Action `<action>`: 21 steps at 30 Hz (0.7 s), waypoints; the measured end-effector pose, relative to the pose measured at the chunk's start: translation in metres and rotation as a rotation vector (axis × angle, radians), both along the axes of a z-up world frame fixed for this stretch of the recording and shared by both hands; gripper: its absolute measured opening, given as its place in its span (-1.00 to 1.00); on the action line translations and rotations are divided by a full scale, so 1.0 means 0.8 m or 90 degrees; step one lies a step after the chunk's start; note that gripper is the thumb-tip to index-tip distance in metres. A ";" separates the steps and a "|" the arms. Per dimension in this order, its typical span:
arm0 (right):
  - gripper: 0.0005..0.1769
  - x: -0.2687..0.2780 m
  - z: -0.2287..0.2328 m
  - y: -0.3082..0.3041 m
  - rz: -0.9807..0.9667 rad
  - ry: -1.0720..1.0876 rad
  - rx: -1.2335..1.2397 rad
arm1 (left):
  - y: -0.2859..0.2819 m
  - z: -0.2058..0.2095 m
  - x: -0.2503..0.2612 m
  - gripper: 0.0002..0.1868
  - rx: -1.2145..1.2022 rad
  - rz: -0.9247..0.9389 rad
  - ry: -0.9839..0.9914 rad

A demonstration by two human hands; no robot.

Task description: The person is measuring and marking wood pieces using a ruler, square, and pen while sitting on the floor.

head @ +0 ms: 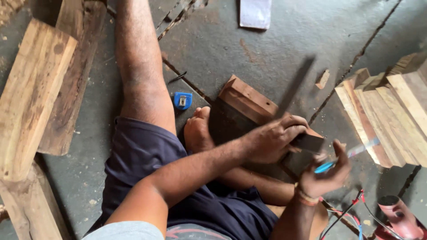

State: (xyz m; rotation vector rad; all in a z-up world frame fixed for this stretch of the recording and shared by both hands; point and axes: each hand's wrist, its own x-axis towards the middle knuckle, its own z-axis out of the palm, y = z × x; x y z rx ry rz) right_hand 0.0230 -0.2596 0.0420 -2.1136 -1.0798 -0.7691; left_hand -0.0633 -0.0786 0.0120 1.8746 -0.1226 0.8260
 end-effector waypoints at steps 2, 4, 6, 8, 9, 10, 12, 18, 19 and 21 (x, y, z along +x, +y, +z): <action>-0.40 -0.020 0.026 0.006 -0.035 -0.126 -0.056 | -0.010 0.032 -0.004 -0.55 -0.111 -0.081 -0.017; -0.20 -0.025 0.037 -0.002 -0.077 -0.247 -0.114 | -0.022 0.042 -0.003 -0.54 -0.223 -0.166 -0.027; -0.62 -0.012 0.032 -0.020 -0.130 -0.307 -0.126 | -0.032 0.029 0.006 -0.62 -0.238 -0.200 0.020; -0.79 0.015 -0.006 -0.064 -0.118 -0.232 -0.044 | -0.038 0.002 0.020 -0.67 -0.241 -0.227 0.060; -0.81 0.028 -0.026 -0.086 -0.096 -0.161 0.030 | -0.041 -0.012 0.027 -0.70 -0.254 -0.247 0.097; -0.81 0.034 -0.033 -0.094 -0.108 -0.156 0.040 | -0.042 -0.018 0.032 -0.70 -0.242 -0.255 0.106; -0.78 0.046 -0.048 -0.110 -0.111 -0.248 0.055 | -0.041 -0.029 0.045 -0.68 -0.255 -0.301 0.188; -0.97 0.068 -0.081 -0.139 -0.317 -0.207 0.069 | 0.058 -0.011 0.039 -0.57 0.485 0.245 0.104; -0.97 0.067 -0.077 -0.136 -0.330 -0.206 0.077 | 0.055 -0.012 0.034 -0.57 0.496 0.236 0.096; -0.88 0.069 -0.072 -0.128 -0.368 -0.157 0.162 | 0.053 -0.016 0.026 -0.88 0.453 0.101 0.434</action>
